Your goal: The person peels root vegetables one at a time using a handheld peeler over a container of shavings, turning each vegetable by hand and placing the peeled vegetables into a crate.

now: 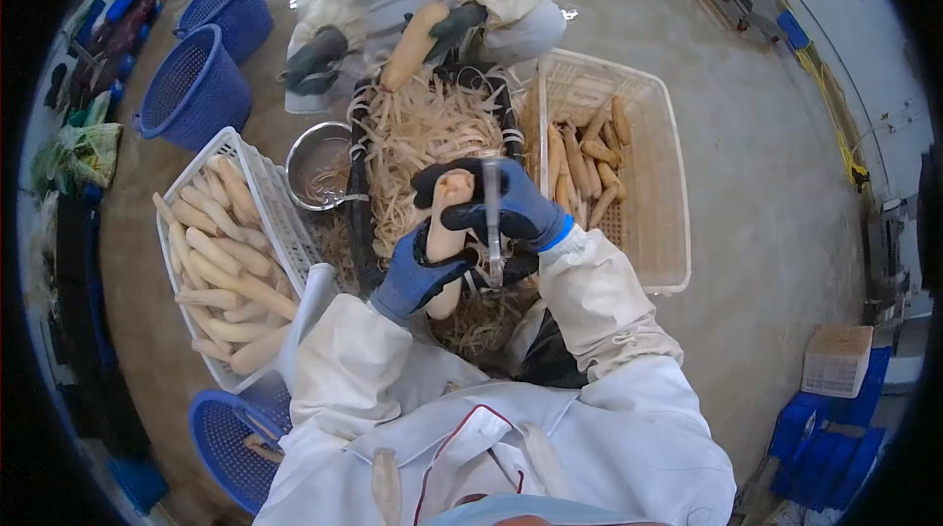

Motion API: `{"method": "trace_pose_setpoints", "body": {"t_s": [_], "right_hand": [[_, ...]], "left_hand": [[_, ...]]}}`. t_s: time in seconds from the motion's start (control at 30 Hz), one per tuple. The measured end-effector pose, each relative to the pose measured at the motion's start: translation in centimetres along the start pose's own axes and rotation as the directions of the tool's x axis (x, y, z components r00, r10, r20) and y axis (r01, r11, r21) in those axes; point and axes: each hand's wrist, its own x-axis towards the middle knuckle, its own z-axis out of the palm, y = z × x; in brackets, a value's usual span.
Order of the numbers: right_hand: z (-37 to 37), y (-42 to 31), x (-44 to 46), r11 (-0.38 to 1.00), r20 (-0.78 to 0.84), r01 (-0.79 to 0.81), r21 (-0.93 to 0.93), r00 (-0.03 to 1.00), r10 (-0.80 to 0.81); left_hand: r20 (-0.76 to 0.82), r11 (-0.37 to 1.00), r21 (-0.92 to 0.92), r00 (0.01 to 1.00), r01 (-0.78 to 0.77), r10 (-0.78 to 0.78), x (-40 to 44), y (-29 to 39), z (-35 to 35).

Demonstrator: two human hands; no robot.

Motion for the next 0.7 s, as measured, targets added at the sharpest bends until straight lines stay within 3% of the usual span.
{"method": "trace_pose_setpoints", "body": {"t_s": [0.03,0.1,0.13,0.23,0.33,0.43,0.47,0.57,0.7], "right_hand": [[1.3,-4.7,-0.7,0.989,0.021,0.074,-0.131,0.997,-0.072],[-1.1,-2.9,0.1,0.956,0.006,0.282,-0.084,0.959,-0.283],[-0.6,-6.2,-1.5,0.999,-0.164,-0.035,0.021,0.986,0.038],[-1.8,-5.5,-1.0,0.992,-0.309,0.121,-0.019,0.943,-0.121],[-2.5,-5.5,-0.8,0.988,-0.297,0.046,-0.149,0.951,-0.089],[-2.2,-4.5,-0.7,0.999,-0.472,0.013,0.044,0.882,0.009],[-3.1,-4.2,-0.8,0.994,-0.467,-0.070,0.090,0.878,0.104],[-4.7,-2.4,-0.6,0.978,-0.464,0.052,0.203,0.885,0.049],[-4.3,-2.6,-0.5,0.966,-0.485,0.067,0.248,0.872,0.064]], "left_hand": [[-0.071,0.995,0.079,0.995,-0.067,0.073,0.1,0.0,-0.1],[-0.191,0.953,0.245,0.954,-0.181,0.230,0.5,0.1,-0.7],[-0.197,0.940,0.289,0.950,-0.179,0.241,0.5,0.2,-1.1],[-0.223,0.885,0.415,0.919,-0.213,0.326,0.1,1.2,-1.3],[-0.256,0.901,0.373,0.909,-0.222,0.330,0.1,0.4,-1.5],[-0.258,0.826,0.505,0.871,-0.248,0.419,0.0,0.7,-1.8],[-0.259,0.811,0.530,0.864,-0.245,0.431,0.0,0.7,-1.9],[-0.272,0.780,0.585,0.852,-0.222,0.447,0.1,0.6,-2.2],[-0.311,0.795,0.568,0.840,-0.212,0.445,0.2,0.0,-2.6]]}}
